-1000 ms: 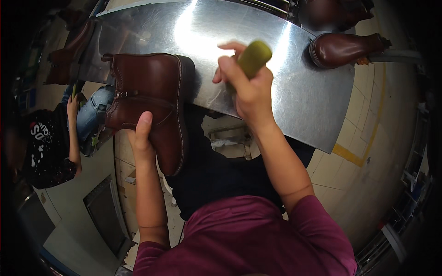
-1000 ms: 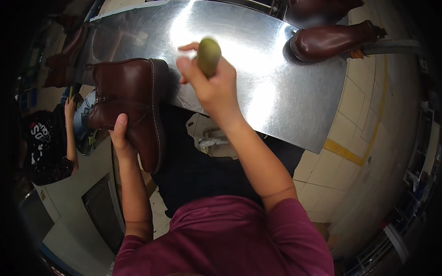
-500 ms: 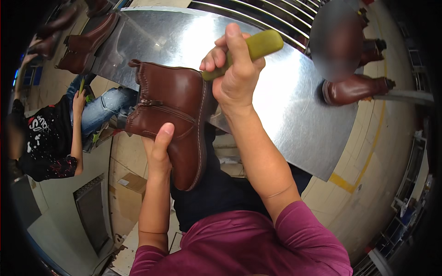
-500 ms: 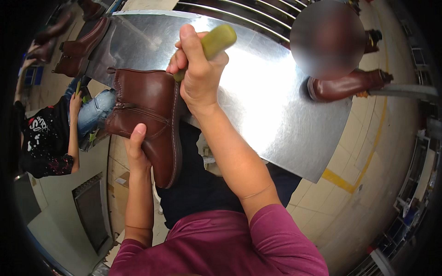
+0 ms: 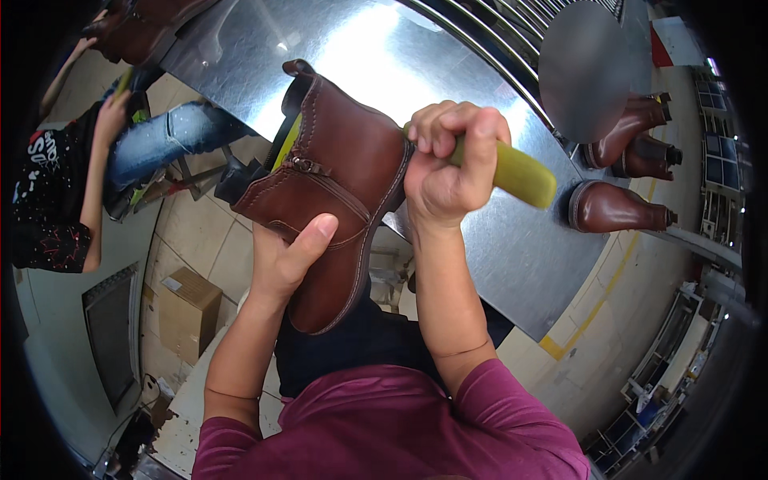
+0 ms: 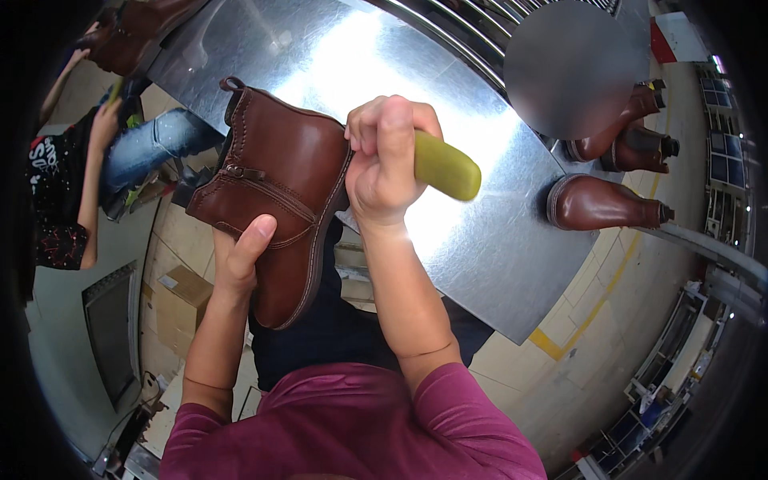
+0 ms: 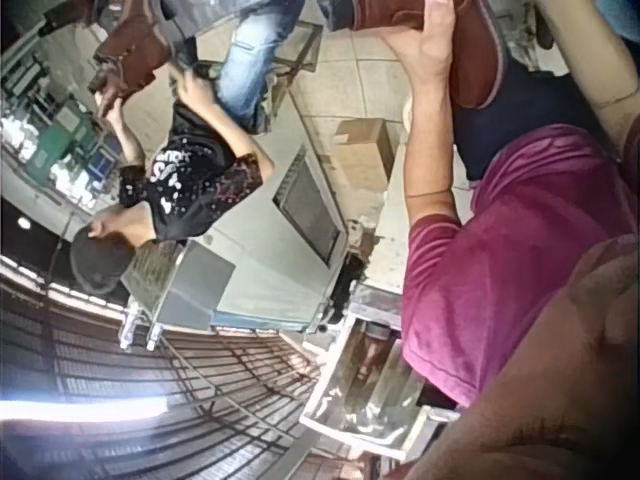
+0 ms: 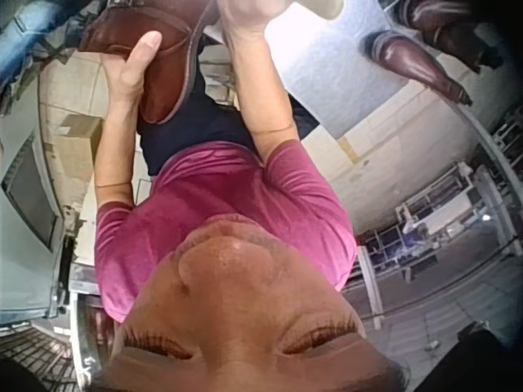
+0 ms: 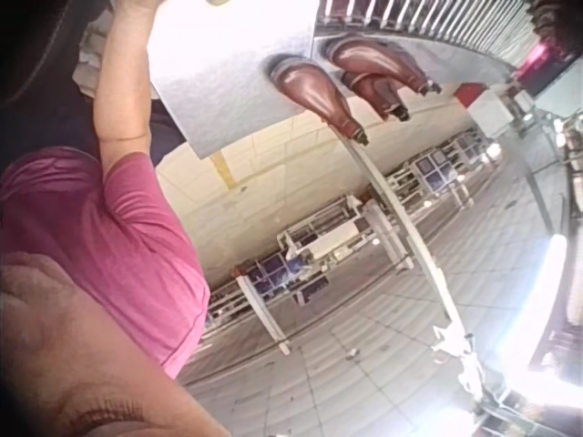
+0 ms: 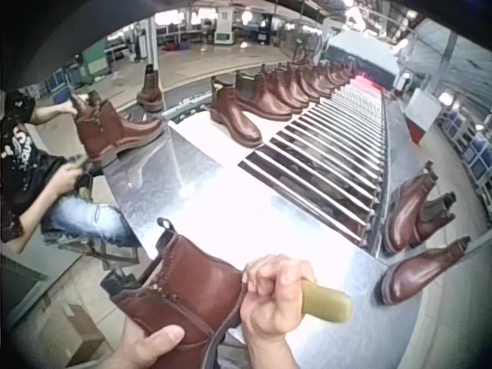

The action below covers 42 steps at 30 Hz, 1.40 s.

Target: Scraping the bottom and sides of shoe lasts using a handheld tool on a factory production line.

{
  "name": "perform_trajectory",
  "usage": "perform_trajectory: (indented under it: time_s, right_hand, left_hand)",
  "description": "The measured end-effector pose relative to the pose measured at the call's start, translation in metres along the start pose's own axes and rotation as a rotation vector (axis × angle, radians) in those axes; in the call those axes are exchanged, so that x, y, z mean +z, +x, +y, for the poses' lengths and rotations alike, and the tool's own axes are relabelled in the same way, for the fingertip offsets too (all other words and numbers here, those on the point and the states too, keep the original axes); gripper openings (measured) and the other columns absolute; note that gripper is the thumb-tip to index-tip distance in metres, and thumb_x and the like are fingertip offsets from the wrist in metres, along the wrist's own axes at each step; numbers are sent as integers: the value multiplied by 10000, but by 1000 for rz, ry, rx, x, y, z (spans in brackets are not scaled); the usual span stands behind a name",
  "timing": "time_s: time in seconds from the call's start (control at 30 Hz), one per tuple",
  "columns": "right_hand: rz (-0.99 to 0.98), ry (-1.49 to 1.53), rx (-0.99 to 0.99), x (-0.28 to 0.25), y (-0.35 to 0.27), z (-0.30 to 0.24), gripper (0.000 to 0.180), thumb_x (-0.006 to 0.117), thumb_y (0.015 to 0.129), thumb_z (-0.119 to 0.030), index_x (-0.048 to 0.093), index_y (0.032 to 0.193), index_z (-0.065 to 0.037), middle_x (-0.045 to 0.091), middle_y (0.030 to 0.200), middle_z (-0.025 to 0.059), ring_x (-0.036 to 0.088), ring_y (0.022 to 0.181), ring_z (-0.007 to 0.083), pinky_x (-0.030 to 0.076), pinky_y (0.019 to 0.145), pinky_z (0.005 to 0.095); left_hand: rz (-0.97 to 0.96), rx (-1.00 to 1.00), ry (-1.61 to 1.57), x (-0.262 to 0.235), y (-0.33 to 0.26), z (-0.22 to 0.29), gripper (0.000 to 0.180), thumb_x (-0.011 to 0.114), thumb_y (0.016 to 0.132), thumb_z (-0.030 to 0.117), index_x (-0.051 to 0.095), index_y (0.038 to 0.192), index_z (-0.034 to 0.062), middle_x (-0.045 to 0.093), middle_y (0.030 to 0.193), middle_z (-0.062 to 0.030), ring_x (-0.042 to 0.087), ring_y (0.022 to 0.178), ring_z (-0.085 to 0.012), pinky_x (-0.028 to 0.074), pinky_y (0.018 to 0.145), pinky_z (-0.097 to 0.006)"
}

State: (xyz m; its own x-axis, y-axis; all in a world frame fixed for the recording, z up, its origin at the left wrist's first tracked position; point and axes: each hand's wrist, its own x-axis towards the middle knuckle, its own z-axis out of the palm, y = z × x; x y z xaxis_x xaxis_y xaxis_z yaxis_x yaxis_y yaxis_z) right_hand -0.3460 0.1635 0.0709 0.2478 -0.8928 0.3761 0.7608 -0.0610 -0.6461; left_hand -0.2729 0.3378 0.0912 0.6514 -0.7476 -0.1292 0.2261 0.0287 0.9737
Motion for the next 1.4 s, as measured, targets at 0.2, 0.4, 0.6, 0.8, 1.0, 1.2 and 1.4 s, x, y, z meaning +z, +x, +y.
perform_trajectory:
  time_s: [0.2,0.4,0.6,0.8,1.0,1.2,1.4]
  right_hand:
    - [-118,-386,-229,4,-17,-4,385,501,1065,-380,573,886,-47,427,610,18,427,566,165,399,585,346]
    - [-233,-254,-149,11,-38,-13,368,489,1073,-390,562,965,-47,428,644,21,421,559,166,397,585,359]
    - [-253,-243,-55,29,-65,-20,288,583,1038,-265,567,907,-9,516,666,75,439,556,193,382,563,363]
    - [-310,-412,125,0,-99,-47,229,655,986,-153,613,863,35,607,717,118,540,604,212,448,575,341]
    - [-68,-532,400,-49,-98,-114,279,645,984,-156,637,1220,-7,571,734,-2,550,659,86,457,625,266]
    - [307,-299,435,-98,-68,-152,397,633,1006,-218,579,1305,39,472,573,18,520,486,147,501,533,333]
    - [460,115,370,-113,-61,-137,295,550,1044,-317,611,1024,-29,360,520,-2,379,420,118,376,447,298]
  left_hand:
    - [-92,-18,50,-4,2,3,513,762,847,217,596,1266,-27,672,1168,-105,635,1055,-179,508,926,-328]
    - [-33,-29,-85,-9,14,-2,556,761,845,225,564,1300,-26,653,1196,-101,619,1083,-177,495,951,-331]
    - [51,-57,-125,-14,8,-4,523,739,853,223,555,1295,12,635,1176,-80,604,1072,-171,481,957,-336]
    - [-109,9,36,-5,3,4,346,776,843,132,657,1143,7,697,1070,-76,661,972,-165,523,867,-316]
    - [-335,143,362,-8,-13,-8,610,881,753,85,623,1294,-25,705,1178,-107,672,1097,-182,536,957,-324]
    - [-787,279,668,23,-18,9,722,783,666,125,602,1358,27,616,1410,-207,495,1418,-372,299,1217,-503]
    - [-545,139,606,9,-37,-18,863,918,744,221,443,1435,19,504,1493,-219,482,1403,-341,399,1165,-468]
